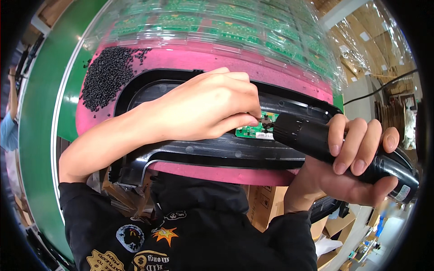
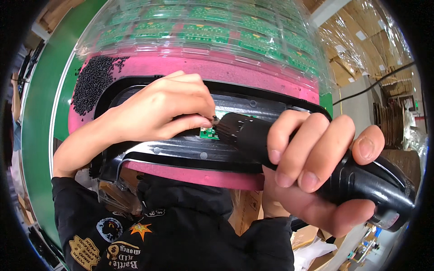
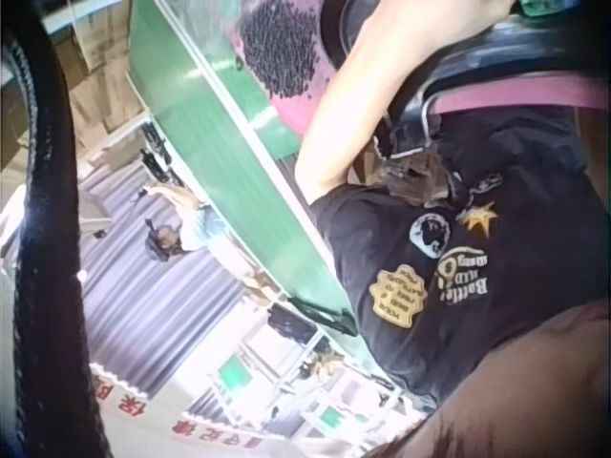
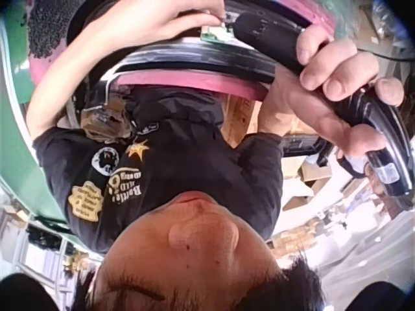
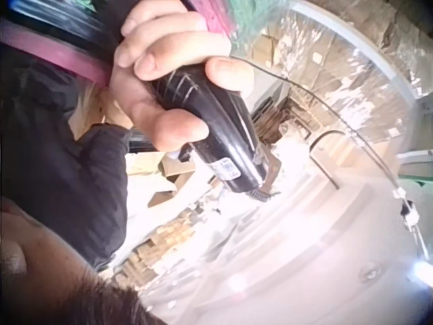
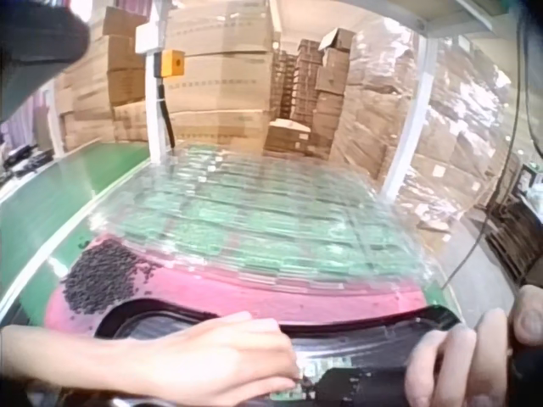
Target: Assembling a circuit board into a plastic casing using an electric screwdriver.
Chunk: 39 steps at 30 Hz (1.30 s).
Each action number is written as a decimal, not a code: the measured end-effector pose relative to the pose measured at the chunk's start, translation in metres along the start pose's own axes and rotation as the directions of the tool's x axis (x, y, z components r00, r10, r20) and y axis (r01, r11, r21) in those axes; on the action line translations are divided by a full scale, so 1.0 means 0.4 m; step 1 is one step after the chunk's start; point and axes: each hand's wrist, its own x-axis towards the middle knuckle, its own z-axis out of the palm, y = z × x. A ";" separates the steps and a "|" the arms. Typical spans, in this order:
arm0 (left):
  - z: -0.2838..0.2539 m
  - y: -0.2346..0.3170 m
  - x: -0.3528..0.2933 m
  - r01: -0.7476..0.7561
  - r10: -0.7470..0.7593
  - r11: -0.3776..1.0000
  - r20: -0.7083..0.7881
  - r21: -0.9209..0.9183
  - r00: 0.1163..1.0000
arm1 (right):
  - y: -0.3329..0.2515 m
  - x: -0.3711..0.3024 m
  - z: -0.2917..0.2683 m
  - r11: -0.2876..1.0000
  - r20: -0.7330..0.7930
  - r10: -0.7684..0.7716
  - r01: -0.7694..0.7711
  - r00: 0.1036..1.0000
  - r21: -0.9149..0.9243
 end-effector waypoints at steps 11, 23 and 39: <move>0.001 0.017 0.021 -0.079 0.078 0.996 0.053 0.033 0.996 | -0.034 0.016 -0.028 0.996 0.088 -0.008 0.000 0.996 0.095; -0.004 -0.006 0.009 0.154 -0.152 0.987 0.040 -0.051 0.988 | -0.039 0.010 -0.110 0.907 -0.092 0.197 -0.217 0.976 -0.361; -0.148 0.116 0.031 0.252 -0.219 0.965 -0.304 0.072 0.927 | 0.000 0.009 -0.103 0.891 0.000 0.290 -0.270 0.957 -0.364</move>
